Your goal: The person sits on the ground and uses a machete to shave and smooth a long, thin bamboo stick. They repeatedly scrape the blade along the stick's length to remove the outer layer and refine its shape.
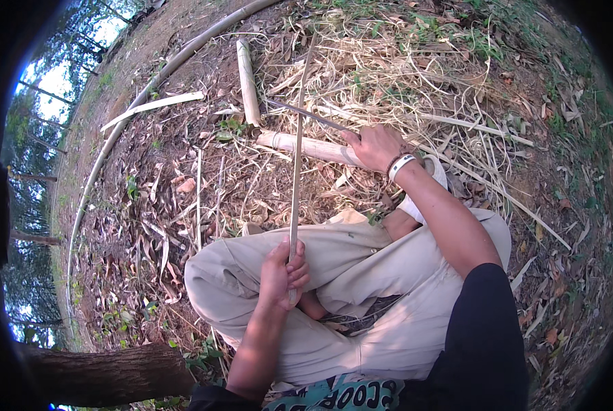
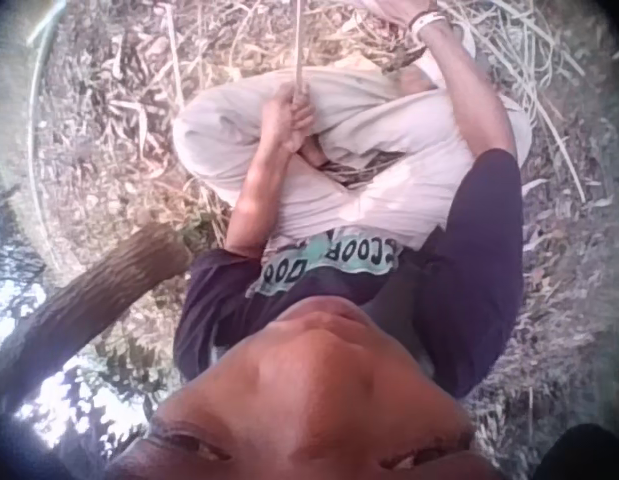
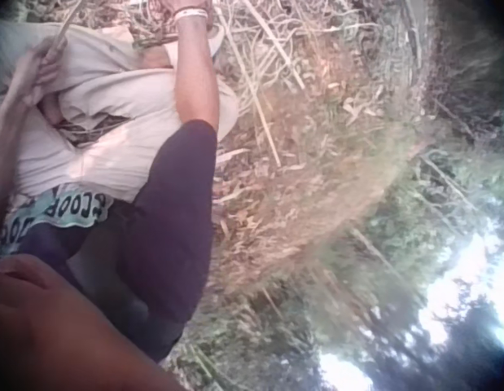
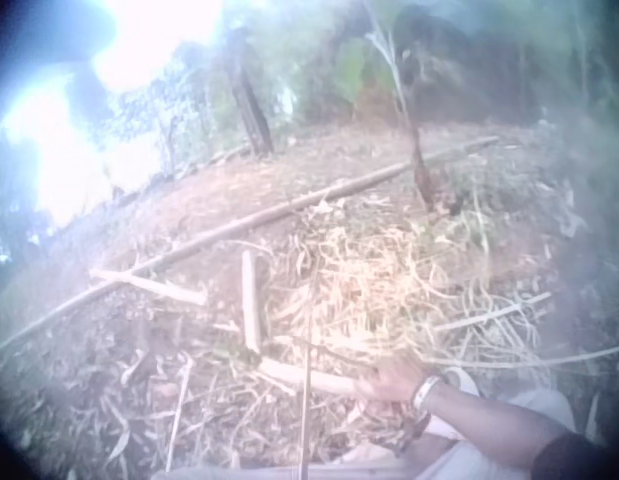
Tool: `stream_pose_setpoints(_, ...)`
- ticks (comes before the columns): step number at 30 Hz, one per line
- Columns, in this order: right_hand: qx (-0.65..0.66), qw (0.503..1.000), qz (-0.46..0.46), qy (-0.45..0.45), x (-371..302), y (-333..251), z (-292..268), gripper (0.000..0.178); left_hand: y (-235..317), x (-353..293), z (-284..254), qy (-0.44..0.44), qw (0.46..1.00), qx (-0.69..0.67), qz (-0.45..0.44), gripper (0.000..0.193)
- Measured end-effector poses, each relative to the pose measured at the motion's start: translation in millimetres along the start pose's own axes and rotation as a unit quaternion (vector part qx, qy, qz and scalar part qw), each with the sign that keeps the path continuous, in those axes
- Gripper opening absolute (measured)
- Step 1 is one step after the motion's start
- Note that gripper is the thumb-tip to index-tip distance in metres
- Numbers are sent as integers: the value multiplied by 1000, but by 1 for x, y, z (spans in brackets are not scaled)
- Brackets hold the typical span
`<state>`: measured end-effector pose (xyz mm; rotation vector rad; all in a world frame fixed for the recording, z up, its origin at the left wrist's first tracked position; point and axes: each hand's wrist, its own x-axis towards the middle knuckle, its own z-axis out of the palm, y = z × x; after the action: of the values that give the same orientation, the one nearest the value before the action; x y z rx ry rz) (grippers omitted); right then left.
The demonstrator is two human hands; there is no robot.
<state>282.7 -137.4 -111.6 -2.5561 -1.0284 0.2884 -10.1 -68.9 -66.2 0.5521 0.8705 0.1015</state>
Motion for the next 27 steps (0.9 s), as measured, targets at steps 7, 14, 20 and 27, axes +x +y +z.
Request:
stream_pose_setpoints(7, -3, 1000, -26, 10, 3, 10, -6, 72, -9, -47, -11, 14, 998, 66, 8, 34)
stream_pose_setpoints(14, -2, 994, -109, 5, -3, -12, -3, 71, -2, -103, -21, 0, 1000, 25, -7, 36)
stream_pose_setpoints(20, -44, 995, -94, 8, -11, -10, -16, 74, -4, -129, -22, 12, 997, 69, -44, 39)
stream_pose_setpoints(27, -54, 994, -95, -16, -3, 3, -23, 71, -36, -146, -20, 70, 970, 232, 1, 30)
